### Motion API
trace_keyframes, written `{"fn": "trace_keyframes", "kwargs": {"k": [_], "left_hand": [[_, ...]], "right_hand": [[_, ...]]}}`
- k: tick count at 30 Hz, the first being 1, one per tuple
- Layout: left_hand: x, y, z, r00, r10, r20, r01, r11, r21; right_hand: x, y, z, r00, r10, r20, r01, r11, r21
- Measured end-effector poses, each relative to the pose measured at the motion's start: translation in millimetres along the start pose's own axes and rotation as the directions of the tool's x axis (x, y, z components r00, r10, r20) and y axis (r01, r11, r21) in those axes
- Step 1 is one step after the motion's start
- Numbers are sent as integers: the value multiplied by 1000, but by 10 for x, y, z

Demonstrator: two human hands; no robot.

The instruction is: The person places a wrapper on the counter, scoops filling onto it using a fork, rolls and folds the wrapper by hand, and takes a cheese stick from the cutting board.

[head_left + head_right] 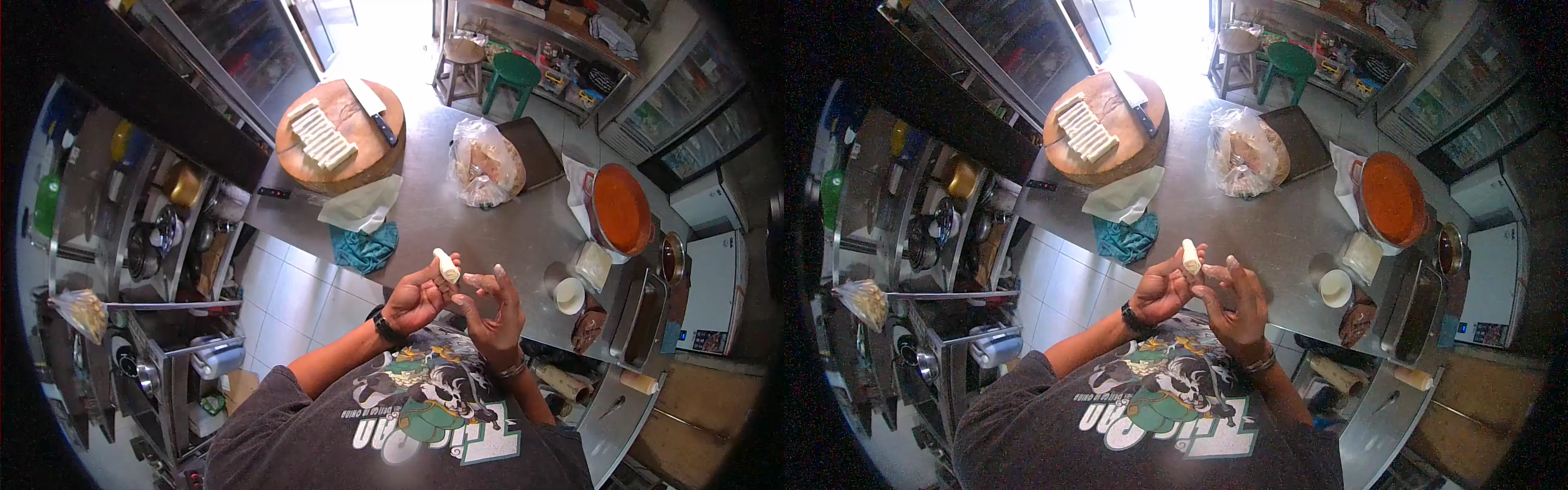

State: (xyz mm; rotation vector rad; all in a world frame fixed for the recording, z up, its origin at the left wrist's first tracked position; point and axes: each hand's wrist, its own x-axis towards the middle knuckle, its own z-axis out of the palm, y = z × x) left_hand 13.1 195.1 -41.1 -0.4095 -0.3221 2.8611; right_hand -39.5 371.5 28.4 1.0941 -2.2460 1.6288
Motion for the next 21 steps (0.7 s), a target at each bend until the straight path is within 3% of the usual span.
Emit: {"fn": "trace_keyframes", "kwargs": {"k": [2, 9, 12, 16, 18, 19, 21], "left_hand": [[-23, -33, 81, 994, -63, 88, 64, 998, -8], [-21, -41, 5, 1000, -25, 6, 25, 999, 34], [-7, 12, -79, 985, -120, 122, 128, 990, -56], [-51, -11, 21, 998, 58, -11, -55, 976, 209], [-52, 69, 58, 989, 147, -24, -134, 945, 298], [-42, 142, 74, 967, 247, -66, -208, 911, 356], [-48, 362, 53, 929, 356, -101, -285, 863, 418]], "right_hand": [[5, -7, 9, 1000, -8, 2, 8, 1000, -14], [23, 11, 60, 1000, -3, -11, 4, 999, 35], [3, 55, 102, 1000, 4, -30, -2, 998, 61], [50, 69, 116, 1000, 25, -15, -25, 999, 43], [87, 96, 115, 981, 189, -47, -182, 976, 123], [105, 158, 126, 982, 182, -42, -175, 976, 133], [91, 394, 172, 916, 387, -104, -356, 906, 230]]}}
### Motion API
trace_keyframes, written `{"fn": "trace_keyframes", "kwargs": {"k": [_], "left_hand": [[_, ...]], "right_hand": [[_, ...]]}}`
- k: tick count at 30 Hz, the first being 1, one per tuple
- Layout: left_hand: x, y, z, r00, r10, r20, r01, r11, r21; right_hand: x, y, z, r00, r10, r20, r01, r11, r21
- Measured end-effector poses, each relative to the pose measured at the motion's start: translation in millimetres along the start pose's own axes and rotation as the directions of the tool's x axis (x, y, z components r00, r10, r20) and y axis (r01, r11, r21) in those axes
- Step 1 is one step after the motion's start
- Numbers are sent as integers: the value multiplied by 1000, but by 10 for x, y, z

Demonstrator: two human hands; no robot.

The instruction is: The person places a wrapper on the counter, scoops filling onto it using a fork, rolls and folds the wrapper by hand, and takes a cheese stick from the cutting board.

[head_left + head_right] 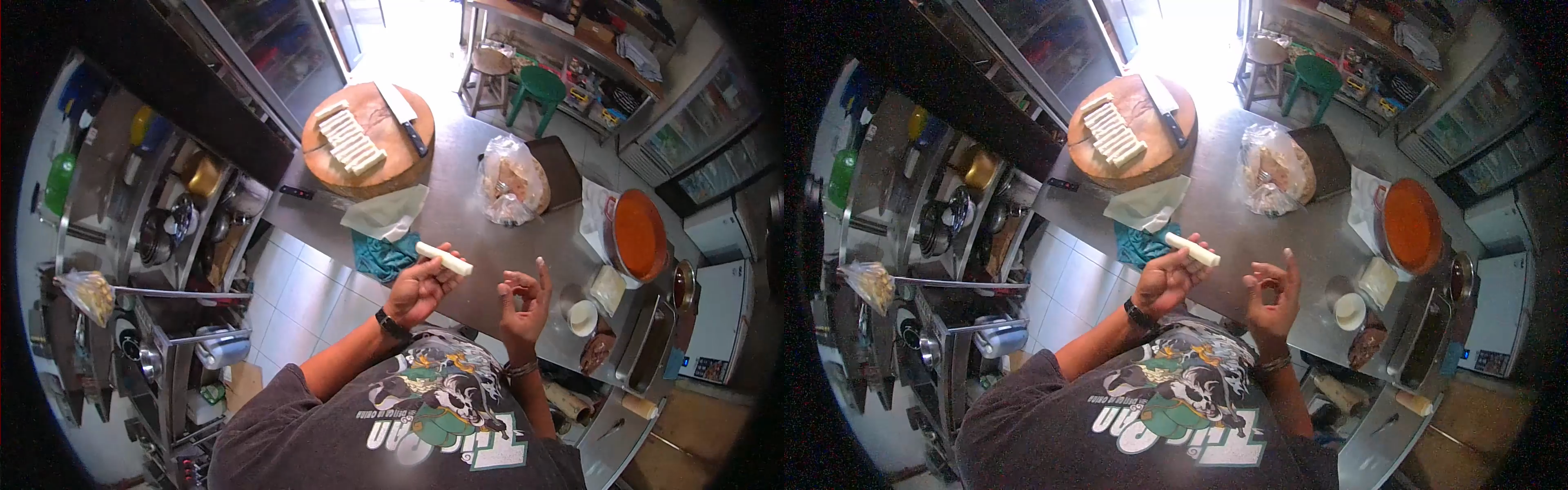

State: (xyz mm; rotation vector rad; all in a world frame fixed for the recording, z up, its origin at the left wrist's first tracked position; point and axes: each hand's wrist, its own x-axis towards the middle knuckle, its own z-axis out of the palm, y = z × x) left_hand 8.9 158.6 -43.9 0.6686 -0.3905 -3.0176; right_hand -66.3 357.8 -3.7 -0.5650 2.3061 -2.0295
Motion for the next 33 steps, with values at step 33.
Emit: {"fn": "trace_keyframes", "kwargs": {"k": [33], "left_hand": [[1420, 2356, -970, 551, 417, 722, -119, -818, 563]], "right_hand": [[-235, 2202, 231, 979, 2, -202, -159, 626, -763]]}}
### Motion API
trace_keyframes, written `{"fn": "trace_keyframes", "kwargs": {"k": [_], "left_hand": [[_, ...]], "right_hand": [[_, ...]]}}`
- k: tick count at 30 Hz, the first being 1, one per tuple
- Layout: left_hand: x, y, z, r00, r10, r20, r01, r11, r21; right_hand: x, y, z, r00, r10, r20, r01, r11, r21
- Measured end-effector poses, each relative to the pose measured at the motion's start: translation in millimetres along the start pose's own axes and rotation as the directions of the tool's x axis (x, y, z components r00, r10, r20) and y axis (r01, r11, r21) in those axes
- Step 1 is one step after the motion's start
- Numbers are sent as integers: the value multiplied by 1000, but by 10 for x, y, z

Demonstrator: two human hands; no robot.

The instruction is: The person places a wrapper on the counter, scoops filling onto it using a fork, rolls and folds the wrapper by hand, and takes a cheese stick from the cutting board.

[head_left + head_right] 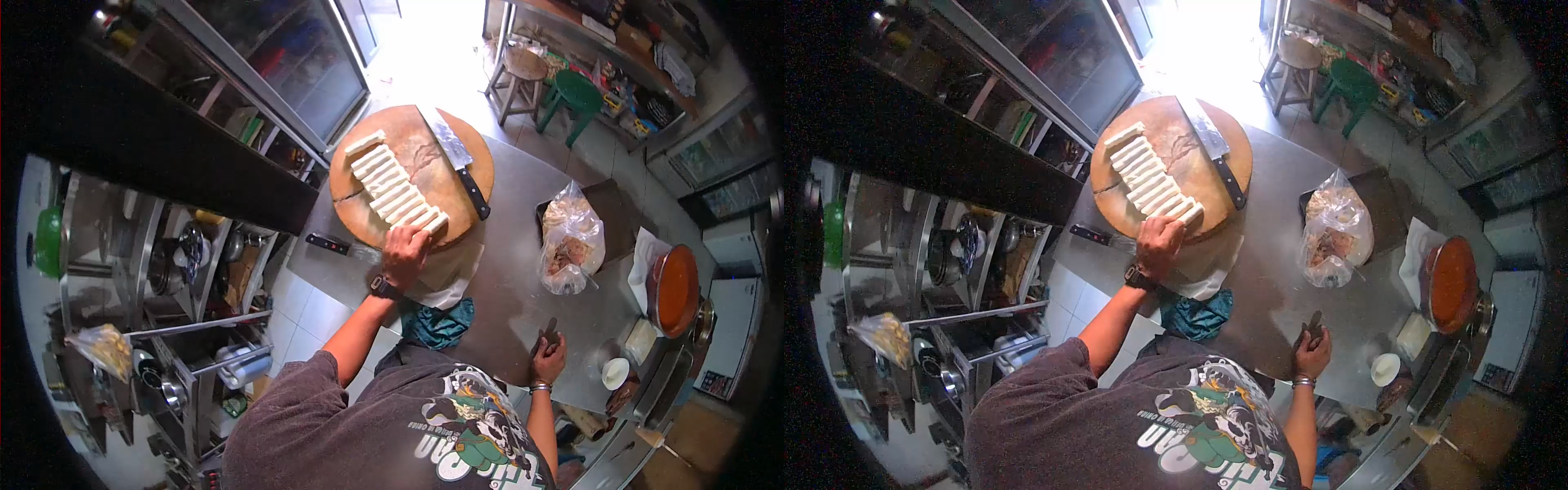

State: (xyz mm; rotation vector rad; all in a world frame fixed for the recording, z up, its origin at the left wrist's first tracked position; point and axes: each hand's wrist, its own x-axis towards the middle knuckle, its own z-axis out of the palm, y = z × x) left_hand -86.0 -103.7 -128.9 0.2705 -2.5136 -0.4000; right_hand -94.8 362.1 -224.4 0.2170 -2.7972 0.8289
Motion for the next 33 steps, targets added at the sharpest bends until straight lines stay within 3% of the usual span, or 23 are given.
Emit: {"fn": "trace_keyframes", "kwargs": {"k": [6, 12, 13, 16, 18, 20, 24, 26, 31, 33], "left_hand": [[24, -47, -19, 1000, -15, -18, 15, 1000, -13], [121, -56, -226, 997, 27, 67, -24, 999, -43], [188, -131, -254, 1000, -26, -14, 25, 997, -73], [474, -640, -237, 976, -126, -179, 112, 990, -84], [788, -1005, -288, 950, -287, -120, 274, 955, -112], [1080, -1475, -259, 968, -202, -147, 209, 977, 34], [1345, -2229, -21, 983, -152, -104, 165, 977, 135], [1420, -2293, -79, 950, -245, 195, 241, 969, 45], [1220, -2424, -217, 958, -191, 213, 203, 979, -35], [1126, -2501, -281, 909, -354, 219, 413, 827, -381]], "right_hand": [[-4, 21, 10, 998, 20, 56, -20, 1000, 2], [12, 52, 16, 999, -38, -9, 38, 999, 9], [-1, 121, 43, 998, -58, -15, 58, 998, -9], [-43, 112, 36, 1000, -22, -1, 22, 1000, 1], [-39, 70, 20, 1000, 26, 15, -27, 999, 29], [-34, 92, 29, 999, -31, -10, 31, 999, 32], [-32, 74, 20, 1000, -2, -11, 2, 1000, 29], [-34, 90, 19, 1000, -19, 6, 19, 999, 32], [-28, 32, -26, 999, 37, 36, -37, 999, 20], [-23, 25, -26, 999, 25, 35, -26, 999, 34]]}}
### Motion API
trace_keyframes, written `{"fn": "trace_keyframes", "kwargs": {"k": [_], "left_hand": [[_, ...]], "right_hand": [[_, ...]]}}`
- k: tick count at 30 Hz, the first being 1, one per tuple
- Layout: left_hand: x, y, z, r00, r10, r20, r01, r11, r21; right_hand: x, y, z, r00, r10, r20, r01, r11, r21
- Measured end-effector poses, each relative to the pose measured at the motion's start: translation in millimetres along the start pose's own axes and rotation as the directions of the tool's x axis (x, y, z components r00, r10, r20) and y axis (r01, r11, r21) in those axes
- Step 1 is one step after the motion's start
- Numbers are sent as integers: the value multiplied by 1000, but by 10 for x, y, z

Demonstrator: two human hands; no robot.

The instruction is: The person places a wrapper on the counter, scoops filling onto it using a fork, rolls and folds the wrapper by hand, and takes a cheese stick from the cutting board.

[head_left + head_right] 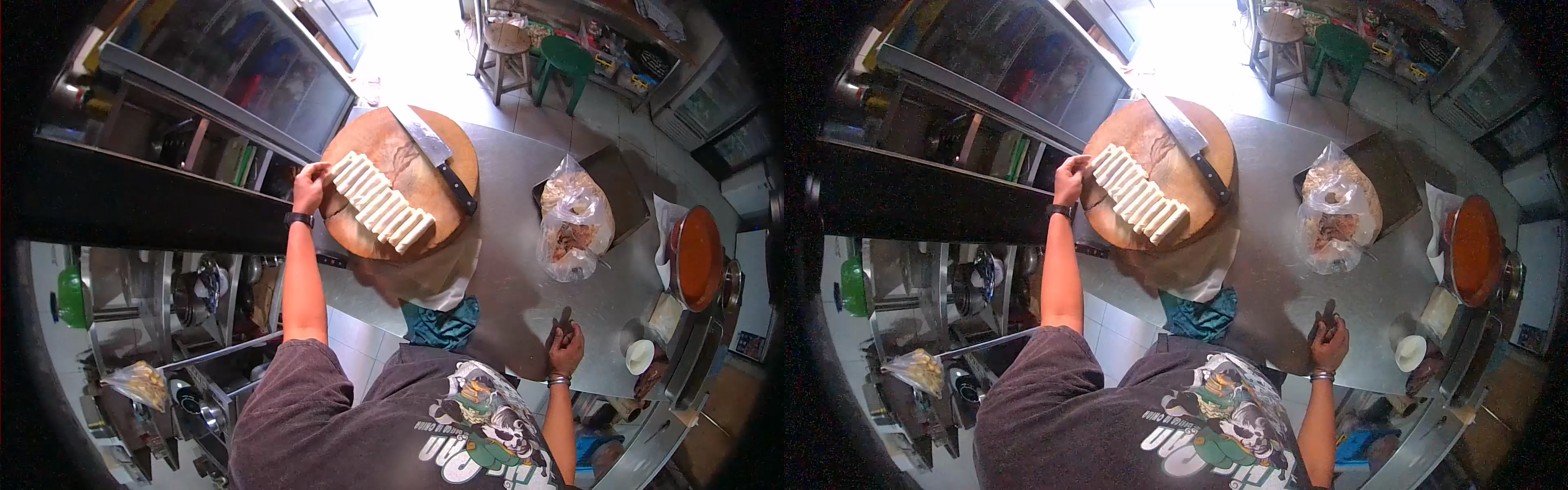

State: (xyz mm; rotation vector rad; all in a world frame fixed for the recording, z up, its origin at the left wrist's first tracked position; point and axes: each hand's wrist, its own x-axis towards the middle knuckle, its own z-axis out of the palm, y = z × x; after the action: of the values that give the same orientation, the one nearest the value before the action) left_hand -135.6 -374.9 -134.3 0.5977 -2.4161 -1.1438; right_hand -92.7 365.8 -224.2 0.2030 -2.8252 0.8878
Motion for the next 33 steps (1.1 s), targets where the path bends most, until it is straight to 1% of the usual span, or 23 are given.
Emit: {"fn": "trace_keyframes", "kwargs": {"k": [1, 2, 3, 4, 5, 6, 8, 9, 10, 12, 13, 17, 19, 20, 22, 23, 24, 26, 28, 29, 31, 33], "left_hand": [[-23, -42, -23, 993, -114, 2, 114, 987, -111], [-40, -85, -45, 993, -116, -1, 115, 987, -108], [-69, -48, -40, 999, -38, -3, 38, 998, 41], [-105, 6, -29, 999, 38, 6, -38, 981, 189], [-90, 18, -7, 999, 38, -5, -37, 985, 170], [-67, 31, 17, 999, 39, -10, -37, 985, 168], [0, 60, 67, 992, 117, 44, -125, 956, 265], [64, 68, 80, 986, 141, 90, -164, 924, 345], [102, 73, 86, 986, 142, 87, -164, 924, 345], [152, 237, 103, 981, -46, 190, -50, 881, 470], [196, 204, 87, 971, -21, 240, -95, 882, 462], [216, 241, 40, 959, 2, 283, -137, 879, 457], [152, 306, 39, 976, -20, 217, -37, 967, 252], [115, 338, 35, 976, -15, 217, -42, 966, 254], [35, 400, 16, 988, 26, 155, -23, 1000, -18], [23, 307, 32, 983, 148, 110, -145, 989, -40], [2, 317, 37, 983, 146, 111, -142, 989, -38], [-43, 336, 71, 985, 154, 74, -127, 952, -279], [-54, 377, 55, 984, 158, 87, -129, 954, -270], [-44, 403, 51, 986, 145, 82, -114, 948, -297], [10, 346, 51, 988, 132, 78, -100, 940, -325], [81, 299, 51, 987, 157, 34, -145, 962, -232]], "right_hand": [[12, 11, 4, 999, -31, -11, 31, 999, -17], [17, 15, 8, 998, -64, -22, 63, 997, -36], [14, 16, 9, 997, -69, -20, 68, 997, -35], [1, 14, -1, 1000, -31, 1, 31, 1000, 0], [1, 13, -4, 1000, 5, 20, -6, 999, 33], [10, 13, -3, 1000, 1, 19, -1, 999, 33], [20, 15, -2, 998, -67, -18, 67, 998, 4], [31, 2, -4, 997, -70, -20, 70, 998, 3], [42, -14, 0, 995, -85, -43, 85, 996, 1], [48, -17, 2, 992, -106, -66, 106, 994, -1], [35, -18, -7, 996, -75, -38, 75, 997, 2], [21, -28, -17, 1000, 10, 8, -10, 1000, 2], [24, -39, -15, 1000, -7, -15, 7, 1000, 9], [27, -49, -7, 999, -25, -37, 25, 1000, 14], [30, -51, -12, 1000, -7, -20, 7, 1000, 16], [23, -50, -21, 1000, 9, 2, -9, 1000, 13], [17, -49, -27, 1000, 10, 5, -10, 1000, 13], [24, -50, -34, 1000, 15, 24, -15, 1000, -3], [29, -48, -36, 1000, -19, 9, 19, 1000, -13], [30, -49, -35, 999, -50, -7, 49, 999, -22], [36, -38, -19, 998, -57, -22, 57, 998, -26], [37, -27, 1, 997, -63, -40, 61, 998, -31]]}}
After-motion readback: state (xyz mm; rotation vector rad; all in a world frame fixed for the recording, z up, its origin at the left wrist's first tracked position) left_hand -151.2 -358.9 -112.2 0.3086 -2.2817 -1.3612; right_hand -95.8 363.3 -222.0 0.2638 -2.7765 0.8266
